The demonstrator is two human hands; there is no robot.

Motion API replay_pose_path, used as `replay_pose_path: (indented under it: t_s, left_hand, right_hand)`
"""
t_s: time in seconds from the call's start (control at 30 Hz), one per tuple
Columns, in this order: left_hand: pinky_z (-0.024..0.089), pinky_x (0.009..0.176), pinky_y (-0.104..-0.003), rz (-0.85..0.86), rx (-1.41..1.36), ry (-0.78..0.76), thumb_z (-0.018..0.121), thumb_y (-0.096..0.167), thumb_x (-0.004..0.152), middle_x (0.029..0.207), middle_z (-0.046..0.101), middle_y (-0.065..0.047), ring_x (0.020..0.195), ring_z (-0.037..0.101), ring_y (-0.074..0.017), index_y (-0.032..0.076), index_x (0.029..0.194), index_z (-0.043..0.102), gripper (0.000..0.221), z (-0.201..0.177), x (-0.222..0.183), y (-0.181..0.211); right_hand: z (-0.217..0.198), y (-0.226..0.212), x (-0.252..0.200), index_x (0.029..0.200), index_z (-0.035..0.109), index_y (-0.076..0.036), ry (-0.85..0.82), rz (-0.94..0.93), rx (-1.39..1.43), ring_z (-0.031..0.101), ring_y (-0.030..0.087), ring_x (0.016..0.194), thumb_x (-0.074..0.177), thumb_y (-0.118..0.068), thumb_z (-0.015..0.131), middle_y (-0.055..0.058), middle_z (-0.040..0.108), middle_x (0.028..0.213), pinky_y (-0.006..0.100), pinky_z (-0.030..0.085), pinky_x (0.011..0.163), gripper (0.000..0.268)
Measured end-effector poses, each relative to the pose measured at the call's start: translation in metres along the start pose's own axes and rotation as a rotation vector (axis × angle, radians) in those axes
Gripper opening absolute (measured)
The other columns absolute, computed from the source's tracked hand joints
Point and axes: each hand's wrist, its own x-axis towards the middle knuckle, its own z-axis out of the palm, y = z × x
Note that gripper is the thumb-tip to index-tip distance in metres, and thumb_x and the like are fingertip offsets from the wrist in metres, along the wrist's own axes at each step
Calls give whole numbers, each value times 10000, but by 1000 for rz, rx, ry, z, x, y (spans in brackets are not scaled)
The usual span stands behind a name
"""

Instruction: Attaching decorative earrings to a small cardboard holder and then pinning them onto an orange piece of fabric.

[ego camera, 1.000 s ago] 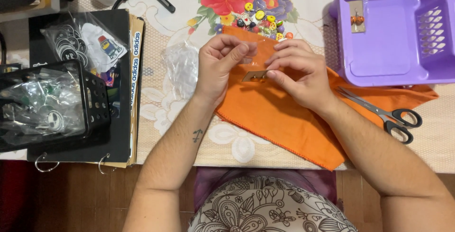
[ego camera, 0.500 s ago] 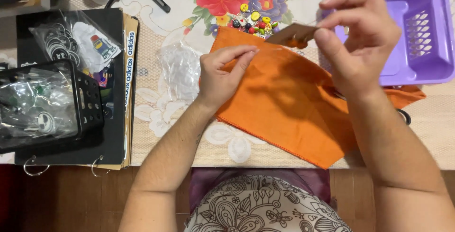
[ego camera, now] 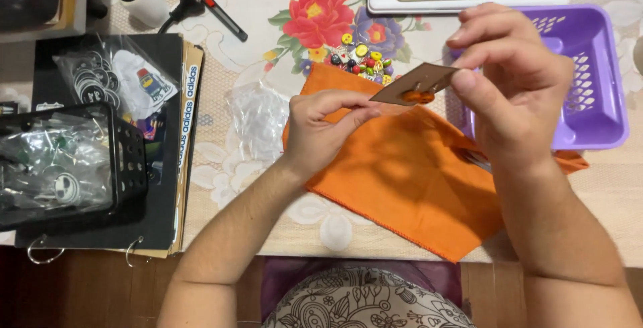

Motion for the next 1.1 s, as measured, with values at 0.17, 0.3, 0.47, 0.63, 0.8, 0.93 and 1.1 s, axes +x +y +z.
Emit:
replay_pose_path:
  t_s: [0.17,0.3,0.47,0.63,0.8,0.93,1.1]
  left_hand:
    - [615,864,-287,190,-67,-118,780,-14,883,932,753,-120,885,755,-218,13,937,720,86,-1,42,41]
    - [636,885,-293,236,-95,-167,772,-20,890,981,754,-144,933,778,-247,-5,972,709,105,5,53,62]
    - [630,963,-288,102,-157,-175,748,-33,911,1027,753,-138,967,768,-213,4,1002,714,105,13,44,65]
    - [644,905,-268,68,-201,-184,733,-29,924,1027,752,-128,947,767,-197,-11,1041,702,122,14,38,66]
    - [659,848,-261,71,-226,-183,730,18,925,981,756,-129,899,777,-202,-18,1043,695,129,14,38,73]
    - [657,860,-264,83,-195,-140,772,-13,890,997,754,-120,914,778,-202,-14,1010,707,137,17,38,77]
    - [645,925,-279,80,-206,-150,742,-50,906,1019,746,-132,942,767,-212,-26,972,706,79,14,38,86]
  right_hand:
    - [-23,-25,7,1061,602,-98,107,-39,-29,547,319,1359,1023,-270,679,133,585,1213,469,422,1377,192]
    - [-33,-39,1,1065,570,-152,196,-29,-62,501,305,1428,1035,-292,624,104,549,1263,440,378,1435,152]
    - [-33,-42,-3,1057,550,-209,205,-60,-79,502,223,1352,1015,-385,596,57,514,1268,408,350,1435,187]
    - [-25,-43,-10,1025,545,-223,252,-7,-65,458,235,1474,989,-403,599,21,495,1255,306,422,1306,192]
    - [-20,-40,-7,1014,561,-183,244,-150,-179,508,209,1270,1010,-373,579,50,523,1192,431,363,1383,190]
    - [-21,-41,-16,1009,556,-218,291,-75,-97,446,196,1461,1004,-394,588,-1,502,1241,280,432,1277,179]
    - [-27,-39,-17,985,562,-191,319,-102,-121,473,192,1478,988,-387,593,6,524,1249,307,442,1279,198]
